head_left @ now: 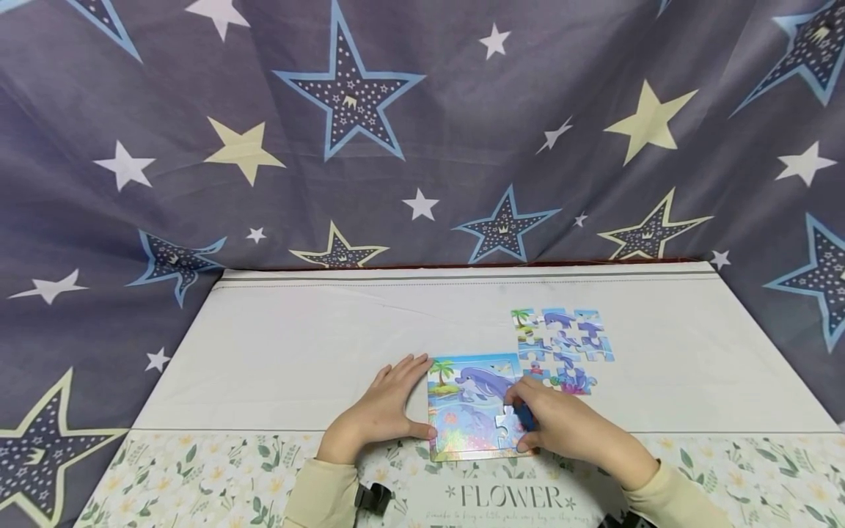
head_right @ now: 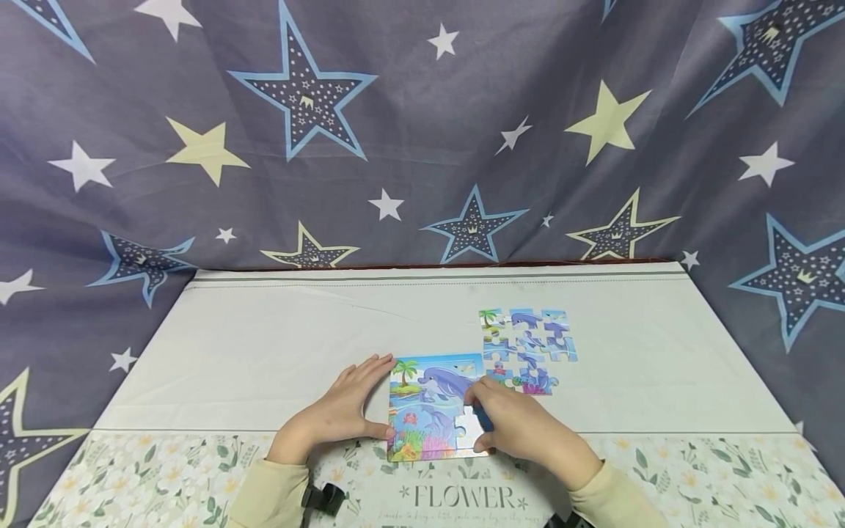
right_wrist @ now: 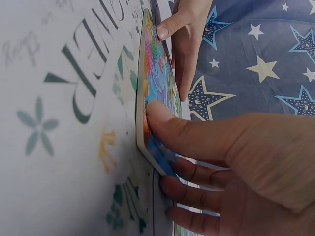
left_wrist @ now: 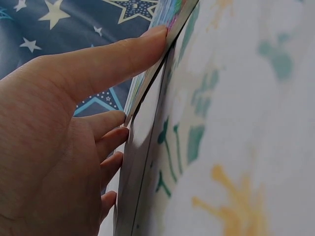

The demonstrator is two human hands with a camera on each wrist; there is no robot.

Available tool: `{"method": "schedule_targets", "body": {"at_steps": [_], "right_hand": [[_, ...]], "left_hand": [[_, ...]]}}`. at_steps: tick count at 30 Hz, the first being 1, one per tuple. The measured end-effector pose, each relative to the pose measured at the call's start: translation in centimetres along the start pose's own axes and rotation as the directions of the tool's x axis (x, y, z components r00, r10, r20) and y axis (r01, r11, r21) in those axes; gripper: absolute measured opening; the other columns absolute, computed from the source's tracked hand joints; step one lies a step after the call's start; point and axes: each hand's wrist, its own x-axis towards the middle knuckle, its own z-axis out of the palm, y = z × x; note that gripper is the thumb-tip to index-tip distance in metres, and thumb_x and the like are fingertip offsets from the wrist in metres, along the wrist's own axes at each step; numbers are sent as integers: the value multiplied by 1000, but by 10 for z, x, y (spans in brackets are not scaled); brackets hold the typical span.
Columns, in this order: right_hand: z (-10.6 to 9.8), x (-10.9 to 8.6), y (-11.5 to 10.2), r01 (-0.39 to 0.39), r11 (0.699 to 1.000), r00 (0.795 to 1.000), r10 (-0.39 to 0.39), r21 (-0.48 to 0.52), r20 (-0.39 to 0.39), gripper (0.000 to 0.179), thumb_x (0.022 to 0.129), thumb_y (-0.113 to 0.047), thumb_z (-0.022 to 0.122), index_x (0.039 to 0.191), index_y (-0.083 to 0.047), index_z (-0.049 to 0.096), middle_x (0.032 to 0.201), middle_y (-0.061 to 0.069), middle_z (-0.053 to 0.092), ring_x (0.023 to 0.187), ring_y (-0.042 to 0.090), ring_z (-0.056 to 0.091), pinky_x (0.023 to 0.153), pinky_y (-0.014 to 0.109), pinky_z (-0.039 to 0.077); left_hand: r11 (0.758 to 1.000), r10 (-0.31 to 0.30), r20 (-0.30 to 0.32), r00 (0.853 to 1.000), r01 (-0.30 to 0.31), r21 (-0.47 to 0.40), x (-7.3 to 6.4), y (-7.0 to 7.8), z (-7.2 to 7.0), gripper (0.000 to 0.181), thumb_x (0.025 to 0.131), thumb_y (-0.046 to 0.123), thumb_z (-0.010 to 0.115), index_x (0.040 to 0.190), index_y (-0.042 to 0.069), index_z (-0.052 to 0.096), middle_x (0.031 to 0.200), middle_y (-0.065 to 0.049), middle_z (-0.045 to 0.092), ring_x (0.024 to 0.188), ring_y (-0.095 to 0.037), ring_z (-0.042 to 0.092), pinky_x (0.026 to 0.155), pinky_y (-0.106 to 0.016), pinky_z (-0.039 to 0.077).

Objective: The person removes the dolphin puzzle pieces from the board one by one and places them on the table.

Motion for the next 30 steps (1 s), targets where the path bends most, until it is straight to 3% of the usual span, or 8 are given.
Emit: {"method": "schedule_targets", "body": {"at_steps": [7, 12, 21, 26, 30], "right_hand": [[-4, 0, 2, 62, 996, 998, -61, 65, -9, 35, 86, -10, 77, 114, -10, 56, 83, -8, 52, 66, 2, 48, 56, 23, 42], [-8, 1, 3, 91, 992, 996, -90, 88, -15, 25, 90, -8, 73, 109, -13, 57, 83, -13, 55, 68, 0, 50, 57, 23, 45], [-17, -3, 8, 44, 956, 998, -54, 291, 26, 16, 97, -10, 63, 112, -10, 57, 82, -8, 60, 69, 6, 55, 58, 25, 46], [-22, -7, 19, 67, 928, 998, -66, 367, -17, 13, 100, -8, 58, 112, -6, 59, 84, -3, 63, 73, 13, 61, 61, 26, 50], [-27, -11, 28, 64, 926, 997, -46, 371, -58, 15, 99, -7, 59, 114, -4, 60, 87, -2, 62, 75, 14, 61, 64, 26, 52]], "left_hand": [[1000, 5, -3, 1000, -5, 4, 0, 0, -1, 107, 71, 42, 86, 155, 7, 31, 162, -12, 24, 150, -32, 14, 119, -57, 5], [1000, 8, -1, 1000, -8, 8, 0, -1, 0, 107, 71, 44, 86, 155, 7, 31, 162, -12, 24, 150, -32, 13, 119, -57, 5], [1000, 3, 6, 1000, -3, 11, 0, -2, 0, 106, 71, 44, 85, 156, 8, 31, 162, -11, 23, 150, -31, 13, 119, -57, 6], [1000, 4, 8, 1000, -4, 7, 0, -1, 0, 106, 72, 44, 85, 156, 8, 31, 162, -11, 24, 150, -31, 13, 120, -57, 5], [1000, 5, 8, 1000, -5, 7, -1, -1, 0, 107, 72, 45, 85, 156, 8, 31, 162, -11, 24, 150, -32, 13, 120, -57, 5]]}}
